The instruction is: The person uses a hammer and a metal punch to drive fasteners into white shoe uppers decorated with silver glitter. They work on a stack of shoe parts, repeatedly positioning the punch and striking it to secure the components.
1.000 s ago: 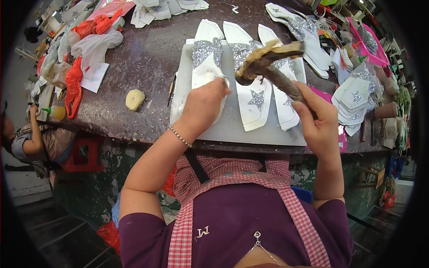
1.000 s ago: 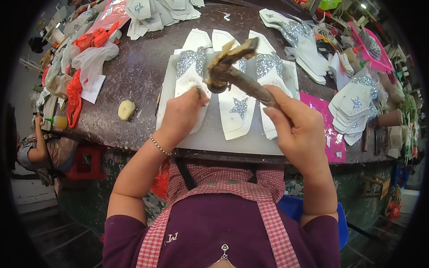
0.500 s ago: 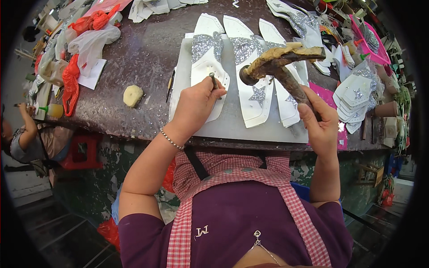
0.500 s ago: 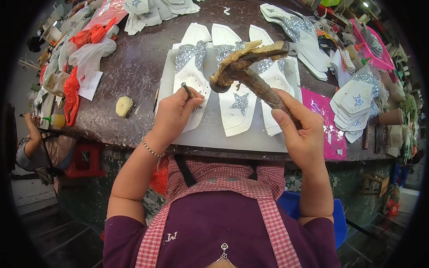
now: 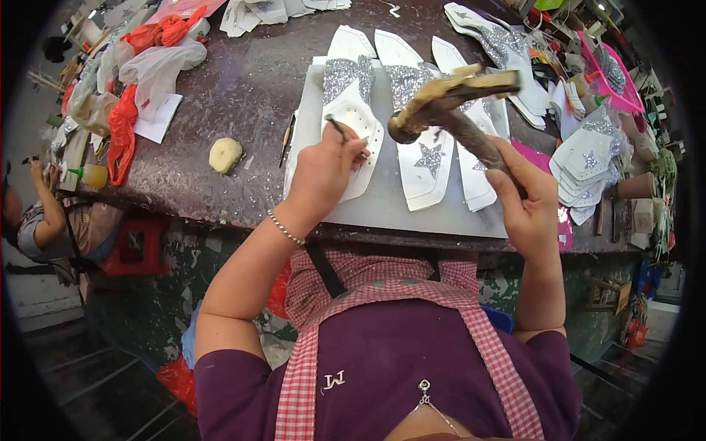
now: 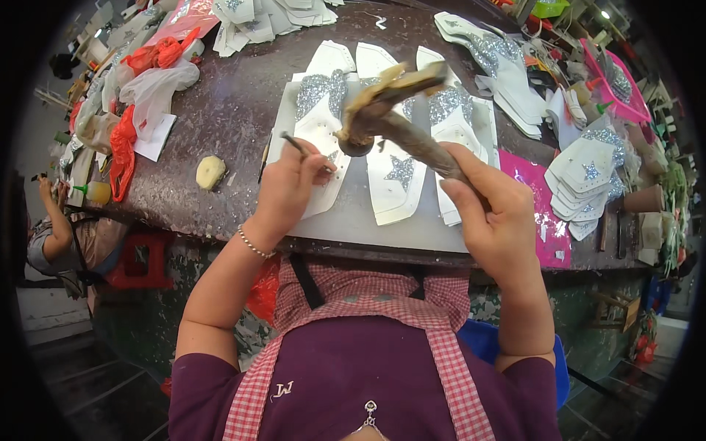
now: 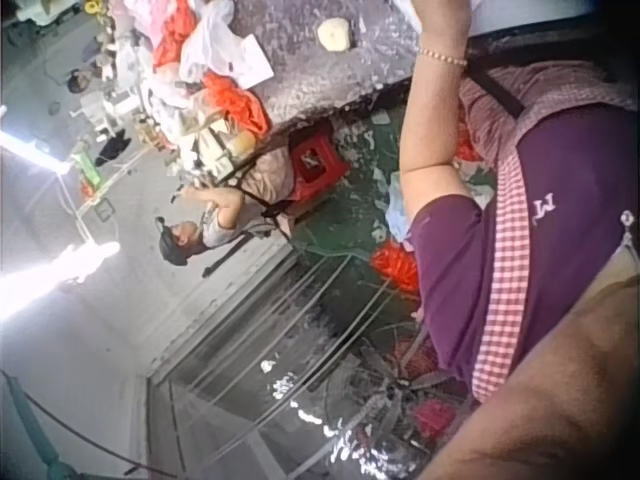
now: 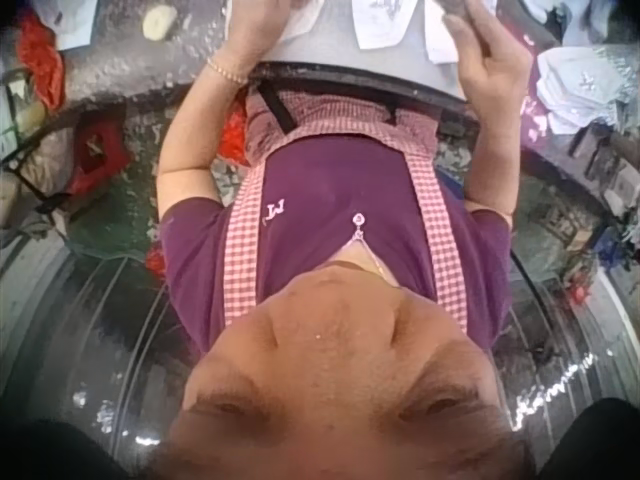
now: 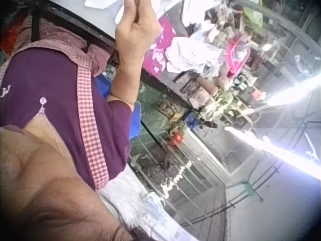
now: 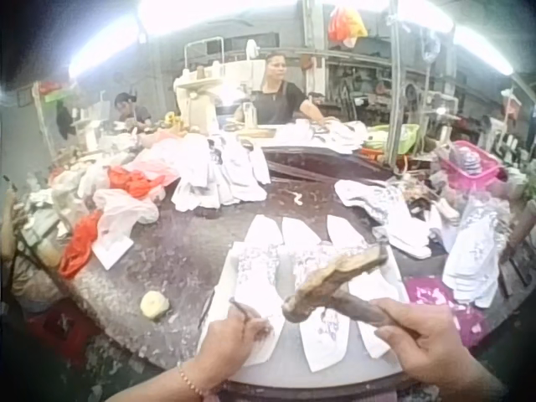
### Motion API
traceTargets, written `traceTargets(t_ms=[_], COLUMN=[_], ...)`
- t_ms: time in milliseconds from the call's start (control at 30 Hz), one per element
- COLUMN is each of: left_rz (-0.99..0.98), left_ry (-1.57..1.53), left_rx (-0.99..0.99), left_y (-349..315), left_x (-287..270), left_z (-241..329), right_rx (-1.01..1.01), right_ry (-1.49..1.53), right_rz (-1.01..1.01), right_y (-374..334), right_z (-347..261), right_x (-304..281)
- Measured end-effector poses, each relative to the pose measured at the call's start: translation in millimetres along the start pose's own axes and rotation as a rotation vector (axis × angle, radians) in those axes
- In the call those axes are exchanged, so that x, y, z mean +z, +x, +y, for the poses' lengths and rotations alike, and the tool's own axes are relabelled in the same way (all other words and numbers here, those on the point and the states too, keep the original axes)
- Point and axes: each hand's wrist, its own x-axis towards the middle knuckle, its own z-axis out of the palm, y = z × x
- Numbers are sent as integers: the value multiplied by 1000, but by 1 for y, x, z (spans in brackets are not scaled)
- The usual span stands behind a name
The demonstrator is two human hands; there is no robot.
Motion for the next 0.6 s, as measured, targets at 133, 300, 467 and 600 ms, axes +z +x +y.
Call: traceTargets(t_ms=[133,300,467,600], left_rz=[-42,-130,-138,-94], left_ry=[-137,-61,-20,-42], left_rx=[-15,-8,69,205], left_y=[-5,-4,-6,-12], left_x=[-6,-14,-21,-23], left_z=[-6,0,2,0], right_rx=[122,199,170,134], right_ry=[83,201,318,417], right_rz=[-17,-15,29,68], right_y=[-6,-11,-6,0], right_z=[11,16,17,11], right_x=[-1,1,3,-4])
